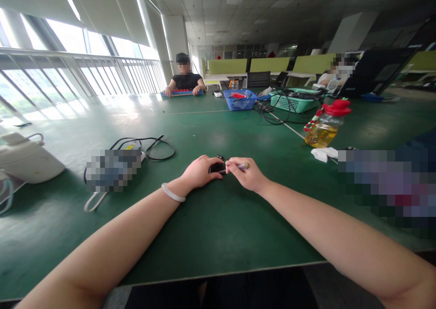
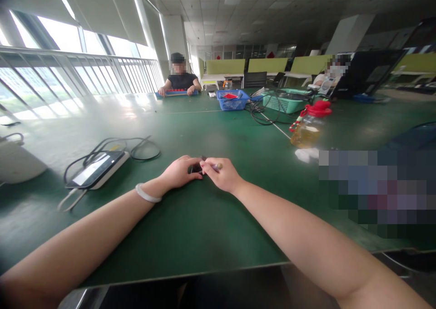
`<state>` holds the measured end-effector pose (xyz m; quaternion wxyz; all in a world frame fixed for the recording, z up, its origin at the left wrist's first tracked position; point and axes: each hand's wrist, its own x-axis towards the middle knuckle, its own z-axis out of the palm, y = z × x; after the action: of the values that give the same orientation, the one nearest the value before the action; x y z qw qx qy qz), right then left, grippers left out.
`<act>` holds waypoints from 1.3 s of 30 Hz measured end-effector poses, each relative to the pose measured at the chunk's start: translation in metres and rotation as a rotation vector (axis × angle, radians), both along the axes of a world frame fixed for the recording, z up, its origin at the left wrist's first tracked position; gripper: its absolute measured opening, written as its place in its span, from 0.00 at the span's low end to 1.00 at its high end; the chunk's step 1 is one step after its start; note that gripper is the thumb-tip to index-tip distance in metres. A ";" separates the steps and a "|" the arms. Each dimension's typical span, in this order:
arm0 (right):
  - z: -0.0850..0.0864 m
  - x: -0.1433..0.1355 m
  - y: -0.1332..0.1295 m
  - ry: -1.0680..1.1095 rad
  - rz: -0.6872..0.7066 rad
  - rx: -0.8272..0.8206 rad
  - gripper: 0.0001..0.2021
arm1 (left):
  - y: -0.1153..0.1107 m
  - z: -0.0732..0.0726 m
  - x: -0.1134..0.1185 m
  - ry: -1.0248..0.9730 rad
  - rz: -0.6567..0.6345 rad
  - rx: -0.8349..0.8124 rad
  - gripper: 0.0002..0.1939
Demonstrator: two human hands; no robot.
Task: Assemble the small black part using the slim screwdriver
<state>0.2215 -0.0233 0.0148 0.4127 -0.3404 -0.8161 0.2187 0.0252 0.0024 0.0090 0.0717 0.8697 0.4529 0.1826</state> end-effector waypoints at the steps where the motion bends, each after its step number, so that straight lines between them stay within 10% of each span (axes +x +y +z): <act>1: 0.000 0.000 0.000 -0.004 -0.001 -0.001 0.20 | 0.001 -0.001 0.000 0.000 -0.005 0.004 0.20; 15: 0.005 0.004 -0.006 0.155 -0.042 0.108 0.21 | -0.005 0.005 0.003 -0.010 -0.005 0.058 0.26; 25: -0.007 0.011 0.019 0.300 -0.373 0.146 0.14 | -0.003 0.000 0.002 -0.242 0.035 0.222 0.22; 32: -0.009 0.012 0.025 0.126 -0.428 0.030 0.21 | 0.003 -0.007 -0.001 0.009 0.331 0.216 0.21; 39: -0.011 0.009 0.024 0.083 -0.302 -0.032 0.19 | 0.010 -0.018 -0.007 0.107 0.339 0.168 0.16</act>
<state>0.2305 0.0003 0.0034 0.4687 -0.4567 -0.7342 0.1810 0.0179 0.0120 -0.0088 -0.0571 0.7923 0.5794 0.1826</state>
